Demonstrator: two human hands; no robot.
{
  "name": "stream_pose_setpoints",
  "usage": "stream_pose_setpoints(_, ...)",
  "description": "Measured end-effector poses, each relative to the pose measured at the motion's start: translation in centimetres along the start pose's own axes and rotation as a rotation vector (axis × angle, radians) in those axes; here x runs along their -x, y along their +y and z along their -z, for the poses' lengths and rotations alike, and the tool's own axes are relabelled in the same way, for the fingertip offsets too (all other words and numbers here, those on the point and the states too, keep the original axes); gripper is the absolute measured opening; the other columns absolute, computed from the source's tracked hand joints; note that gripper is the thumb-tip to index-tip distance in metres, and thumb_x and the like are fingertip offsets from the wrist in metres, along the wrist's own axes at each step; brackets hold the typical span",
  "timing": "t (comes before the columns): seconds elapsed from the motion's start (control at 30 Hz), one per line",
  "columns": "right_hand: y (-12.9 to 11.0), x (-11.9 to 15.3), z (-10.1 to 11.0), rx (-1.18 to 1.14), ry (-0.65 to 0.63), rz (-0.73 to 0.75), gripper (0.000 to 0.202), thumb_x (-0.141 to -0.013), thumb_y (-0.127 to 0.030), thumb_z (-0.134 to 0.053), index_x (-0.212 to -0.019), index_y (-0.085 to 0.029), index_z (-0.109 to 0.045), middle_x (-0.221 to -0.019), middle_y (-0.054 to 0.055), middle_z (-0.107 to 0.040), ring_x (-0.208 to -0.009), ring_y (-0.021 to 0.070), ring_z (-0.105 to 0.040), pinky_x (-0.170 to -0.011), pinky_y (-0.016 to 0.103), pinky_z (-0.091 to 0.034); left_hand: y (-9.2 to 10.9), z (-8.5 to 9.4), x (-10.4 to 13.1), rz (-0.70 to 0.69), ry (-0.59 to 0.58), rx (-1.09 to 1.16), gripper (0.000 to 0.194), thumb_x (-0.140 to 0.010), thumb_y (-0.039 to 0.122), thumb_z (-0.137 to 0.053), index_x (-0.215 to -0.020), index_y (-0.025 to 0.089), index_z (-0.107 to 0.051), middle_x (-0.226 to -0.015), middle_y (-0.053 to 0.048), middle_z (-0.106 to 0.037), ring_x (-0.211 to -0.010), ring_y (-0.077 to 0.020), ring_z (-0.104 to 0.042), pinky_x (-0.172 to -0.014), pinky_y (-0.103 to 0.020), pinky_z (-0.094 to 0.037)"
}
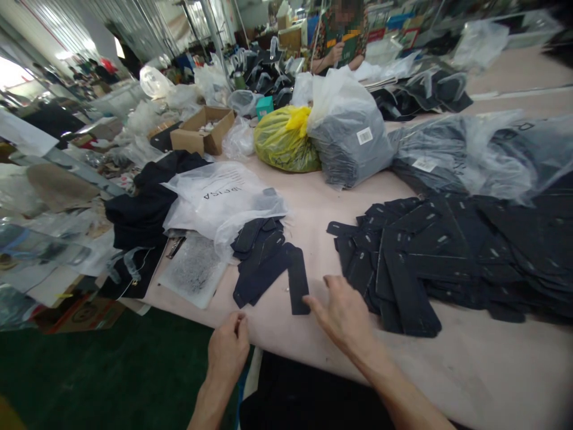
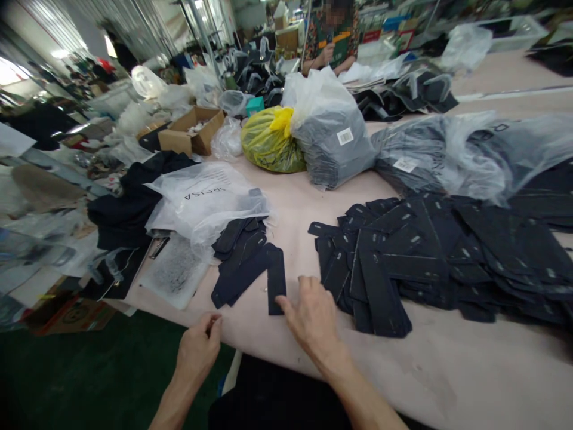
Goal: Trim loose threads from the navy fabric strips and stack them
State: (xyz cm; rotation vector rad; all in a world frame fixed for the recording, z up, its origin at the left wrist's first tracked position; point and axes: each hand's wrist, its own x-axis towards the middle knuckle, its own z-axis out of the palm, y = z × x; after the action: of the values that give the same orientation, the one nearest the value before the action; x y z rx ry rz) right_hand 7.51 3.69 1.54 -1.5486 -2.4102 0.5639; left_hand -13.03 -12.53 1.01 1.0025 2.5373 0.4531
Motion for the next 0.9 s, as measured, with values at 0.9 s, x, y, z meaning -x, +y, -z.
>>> stream_pose_setpoints(0.9, -0.1, 0.5, -2.9, -0.423, -0.193, -0.268, 0.027, -0.072, -0.031, -0.064, -0.094, -0.018, -0.059, -0.084, 0.006, -0.065, -0.078, 0.0222, -0.062, -0.070, 0.030, -0.042, 8.9, -7.6, -3.6, 0.321, -0.632, 0.942, 0.042, -0.068, 0.055, -0.068, -0.069, 0.020, -0.045, -0.045, 0.009, -0.040, -0.031, -0.0027, -0.027, -0.034, -0.017, -0.011)
